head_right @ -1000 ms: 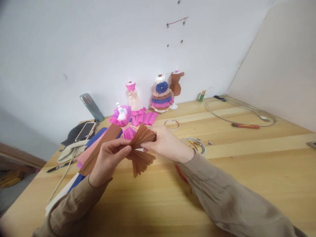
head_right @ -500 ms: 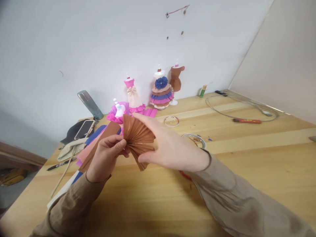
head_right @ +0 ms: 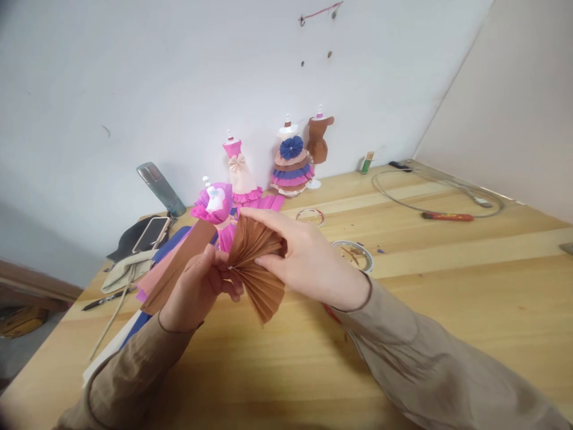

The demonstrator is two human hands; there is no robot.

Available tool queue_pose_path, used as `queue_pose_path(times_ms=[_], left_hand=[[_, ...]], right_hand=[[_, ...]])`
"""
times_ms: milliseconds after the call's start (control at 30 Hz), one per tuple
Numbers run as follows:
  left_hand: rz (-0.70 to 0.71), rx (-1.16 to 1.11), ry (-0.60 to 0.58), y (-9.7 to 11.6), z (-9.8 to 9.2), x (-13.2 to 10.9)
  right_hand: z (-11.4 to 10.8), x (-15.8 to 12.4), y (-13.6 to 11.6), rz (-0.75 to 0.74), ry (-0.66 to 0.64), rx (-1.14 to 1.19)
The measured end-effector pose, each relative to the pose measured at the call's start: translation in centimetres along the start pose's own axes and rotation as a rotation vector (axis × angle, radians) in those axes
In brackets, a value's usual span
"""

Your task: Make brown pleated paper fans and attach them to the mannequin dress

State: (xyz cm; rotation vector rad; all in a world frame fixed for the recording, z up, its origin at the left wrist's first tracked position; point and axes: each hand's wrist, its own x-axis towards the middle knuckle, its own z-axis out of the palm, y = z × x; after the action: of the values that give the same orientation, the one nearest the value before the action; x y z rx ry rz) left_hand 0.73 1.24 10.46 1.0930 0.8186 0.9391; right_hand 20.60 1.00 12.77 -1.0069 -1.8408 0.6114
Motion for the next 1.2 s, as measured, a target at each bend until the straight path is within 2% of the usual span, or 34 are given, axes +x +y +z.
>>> queue_pose_path(times_ms=[100,300,433,533,667,767,833,900,967,1067,1200], left_hand=[[0.060,0.062,0.046,-0.1,-0.2,0.0],[0.318,0.349,0.210,-0.1,0.1,-0.7],[0.415,0.419,0.331,0.1,-0.7,-0.4],[0.480,0.398,0.418,1.0,-1.9,0.5],[0.412,0.532,0.476,2.8,-2.8,1.1],[0.593,0.735,0.560,3.6,-2.4,0.6],[0.744,0.858,0.516,3.5,-1.8,0.0],[0.796,0.918,0.382,3.3,-1.0,-0.5],[0.801,0.937,0.313,3.1,-0.2,-0.8],[0.785,0.918,0.271,2.8,0.5,-0.9],[0.684,0.823,0.238,2.2,0.8,-1.0]], right_hand=[[0.0,0.0,0.2,0.007,-0.002,-0.002],[0.0,-0.1,0.4,0.024,0.016,-0.053],[0.3,-0.1,0.6,-0.003,0.167,-0.155],[0.6,0.2,0.7,-0.019,0.289,-0.189],[0.7,0.9,1.0,0.054,0.264,-0.076],[0.6,1.4,1.0,0.104,0.282,-0.041],[0.5,1.6,0.9,0.111,0.285,-0.023],[0.5,1.5,0.8,0.098,0.251,0.032],[0.5,1.3,0.8,0.077,0.200,0.083],[0.6,1.0,0.7,0.049,0.133,0.131],[0.4,0.8,0.5,0.015,0.100,0.201]])
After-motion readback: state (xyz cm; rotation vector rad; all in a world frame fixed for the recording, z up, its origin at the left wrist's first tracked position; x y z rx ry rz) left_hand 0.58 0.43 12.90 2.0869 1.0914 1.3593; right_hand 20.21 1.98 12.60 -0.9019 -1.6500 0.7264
